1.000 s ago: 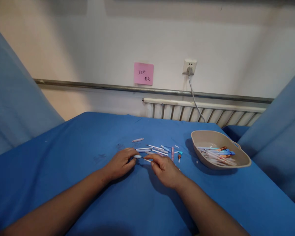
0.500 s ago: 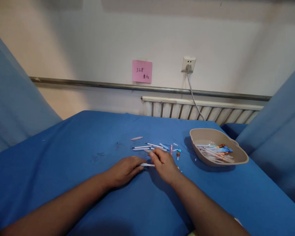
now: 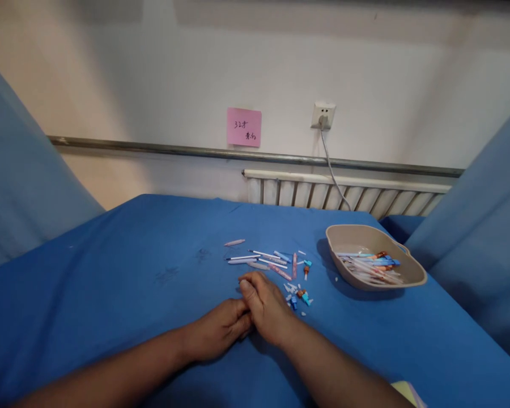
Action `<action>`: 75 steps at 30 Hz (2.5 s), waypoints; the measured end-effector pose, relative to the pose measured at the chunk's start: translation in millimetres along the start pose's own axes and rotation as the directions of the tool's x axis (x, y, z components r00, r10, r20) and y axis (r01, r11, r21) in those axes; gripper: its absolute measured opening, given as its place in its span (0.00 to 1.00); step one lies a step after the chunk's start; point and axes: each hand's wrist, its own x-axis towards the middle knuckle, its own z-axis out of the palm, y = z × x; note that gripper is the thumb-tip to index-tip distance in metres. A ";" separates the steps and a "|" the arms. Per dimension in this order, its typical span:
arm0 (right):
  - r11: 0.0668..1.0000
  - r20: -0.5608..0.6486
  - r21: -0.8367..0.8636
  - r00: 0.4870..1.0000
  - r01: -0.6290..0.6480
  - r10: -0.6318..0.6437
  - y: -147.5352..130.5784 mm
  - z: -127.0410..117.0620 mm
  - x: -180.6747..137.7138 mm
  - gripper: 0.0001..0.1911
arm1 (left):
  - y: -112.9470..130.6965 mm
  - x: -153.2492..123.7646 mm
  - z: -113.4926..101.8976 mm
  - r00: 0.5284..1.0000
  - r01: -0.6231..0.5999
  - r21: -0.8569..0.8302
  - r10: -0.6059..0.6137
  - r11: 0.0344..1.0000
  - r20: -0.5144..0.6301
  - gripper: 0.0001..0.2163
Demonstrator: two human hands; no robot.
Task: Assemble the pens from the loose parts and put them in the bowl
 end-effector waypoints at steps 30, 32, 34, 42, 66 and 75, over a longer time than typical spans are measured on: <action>0.674 0.155 -0.726 0.921 -0.139 0.357 24.7 -79.7 17.3 0.04 | -31.3 19.2 -40.3 0.914 0.028 -0.788 -0.335 0.615 -0.230 0.09; 0.645 0.158 -0.754 0.919 -0.125 0.362 23.6 -77.8 17.0 0.04 | -31.1 18.7 -40.0 0.914 0.025 -0.795 -0.337 0.605 -0.227 0.08; 0.630 0.160 -0.768 0.919 -0.114 0.361 23.0 -77.0 16.5 0.05 | -30.9 18.5 -40.0 0.916 0.023 -0.798 -0.333 0.603 -0.225 0.08; 0.628 0.097 -0.764 0.936 -0.147 0.338 21.7 -75.8 18.3 0.04 | -32.9 19.4 -44.2 0.894 0.002 -0.839 -0.377 0.544 -0.243 0.05; 0.530 0.041 -0.845 0.979 -0.072 0.198 30.0 -63.1 21.0 0.10 | -33.8 23.3 -38.7 0.859 -0.049 -0.773 -0.369 0.632 -0.356 0.06; 0.546 -0.003 -0.831 0.982 -0.108 0.189 30.6 -62.1 21.1 0.10 | -30.6 17.6 -40.3 0.882 0.017 -0.229 -0.122 0.973 -0.456 0.08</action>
